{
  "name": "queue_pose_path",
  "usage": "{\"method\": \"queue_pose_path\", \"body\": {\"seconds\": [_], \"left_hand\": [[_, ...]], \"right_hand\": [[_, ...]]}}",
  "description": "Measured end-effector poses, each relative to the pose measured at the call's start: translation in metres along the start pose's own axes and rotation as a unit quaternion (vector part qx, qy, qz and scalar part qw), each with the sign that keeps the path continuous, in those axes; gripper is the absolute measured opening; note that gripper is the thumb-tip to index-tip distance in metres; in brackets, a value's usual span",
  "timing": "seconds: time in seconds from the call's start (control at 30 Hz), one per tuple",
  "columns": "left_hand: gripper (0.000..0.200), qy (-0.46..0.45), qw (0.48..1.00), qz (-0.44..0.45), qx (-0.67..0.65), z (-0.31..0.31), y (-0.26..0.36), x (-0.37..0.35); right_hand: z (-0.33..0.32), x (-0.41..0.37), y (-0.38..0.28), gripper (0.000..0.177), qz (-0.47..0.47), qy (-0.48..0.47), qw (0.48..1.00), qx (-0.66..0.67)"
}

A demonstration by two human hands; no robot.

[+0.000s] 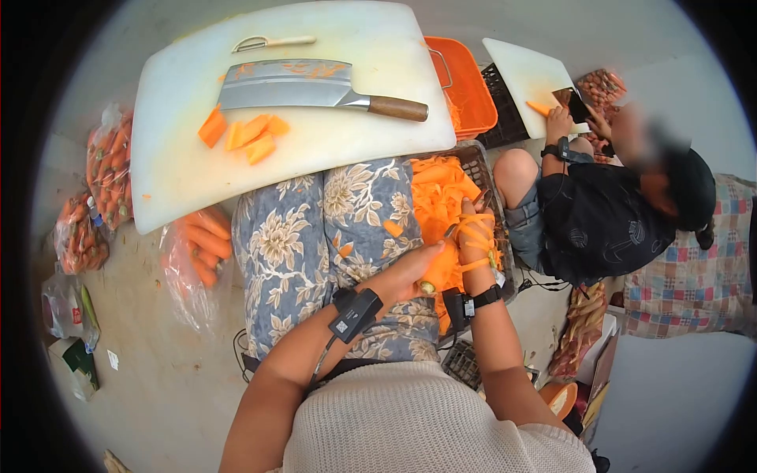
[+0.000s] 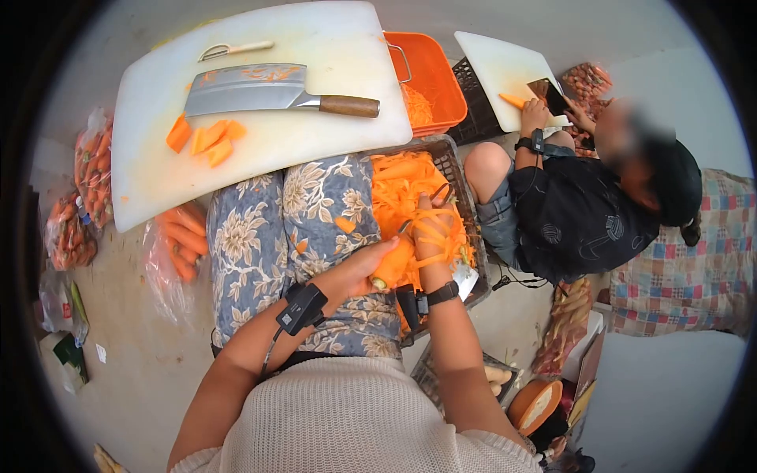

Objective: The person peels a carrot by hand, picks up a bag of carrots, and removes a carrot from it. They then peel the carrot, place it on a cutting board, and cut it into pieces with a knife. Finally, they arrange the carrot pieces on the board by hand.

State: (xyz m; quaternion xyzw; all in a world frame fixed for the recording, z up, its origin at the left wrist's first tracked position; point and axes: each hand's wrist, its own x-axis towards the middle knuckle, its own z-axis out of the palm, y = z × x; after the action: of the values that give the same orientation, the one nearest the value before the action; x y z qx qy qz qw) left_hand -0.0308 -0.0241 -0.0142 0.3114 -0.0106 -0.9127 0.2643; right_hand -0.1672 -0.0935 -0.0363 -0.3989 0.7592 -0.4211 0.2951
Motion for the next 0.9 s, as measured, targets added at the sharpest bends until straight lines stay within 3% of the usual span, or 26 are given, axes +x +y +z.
{"method": "queue_pose_path", "body": {"seconds": [0.17,0.27,0.33,0.43,0.57,0.67,0.73,0.77,0.8,0.87,0.9], "left_hand": [[0.04,0.01,1.0,-0.022,-0.004,0.002,-0.001,0.005],[0.04,0.005,0.999,-0.034,0.012,-0.001,-0.001,0.007],[0.04,-0.007,0.999,-0.041,0.032,-0.002,-0.001,0.008],[0.04,0.002,0.999,-0.044,0.031,-0.002,-0.001,0.009],[0.04,0.005,0.998,-0.049,0.029,-0.001,-0.002,0.01],[0.04,0.014,0.998,-0.054,0.016,0.002,-0.001,0.01],[0.04,0.02,0.998,-0.056,0.01,0.002,-0.001,0.008],[0.04,-0.027,0.998,-0.049,0.021,-0.001,0.001,0.005],[0.041,-0.074,0.996,-0.04,0.032,-0.003,0.005,0.003],[0.041,-0.063,0.996,-0.058,-0.039,-0.011,0.008,0.006],[0.042,-0.053,0.989,-0.08,-0.109,-0.013,0.008,0.007]], "right_hand": [[-0.003,0.017,0.01,0.024,0.075,-0.018,0.997,0.016],[-0.006,0.035,0.03,0.023,0.086,0.02,0.995,0.054],[-0.01,0.034,0.021,0.031,0.182,-0.049,0.981,0.05],[-0.008,0.04,0.031,0.026,0.239,-0.041,0.965,0.094],[-0.012,0.053,0.055,0.023,0.237,-0.052,0.941,0.235],[-0.014,0.054,0.062,0.022,0.251,-0.048,0.932,0.257],[-0.029,0.111,0.18,0.024,0.001,-0.103,0.995,0.014],[-0.036,0.138,0.236,0.025,-0.121,-0.081,0.985,-0.098],[-0.041,0.112,0.191,0.023,-0.008,-0.125,0.991,0.044],[-0.051,0.05,0.079,0.019,0.241,-0.097,0.903,0.342],[-0.051,0.032,0.065,0.026,0.224,-0.07,0.918,0.319]]}}
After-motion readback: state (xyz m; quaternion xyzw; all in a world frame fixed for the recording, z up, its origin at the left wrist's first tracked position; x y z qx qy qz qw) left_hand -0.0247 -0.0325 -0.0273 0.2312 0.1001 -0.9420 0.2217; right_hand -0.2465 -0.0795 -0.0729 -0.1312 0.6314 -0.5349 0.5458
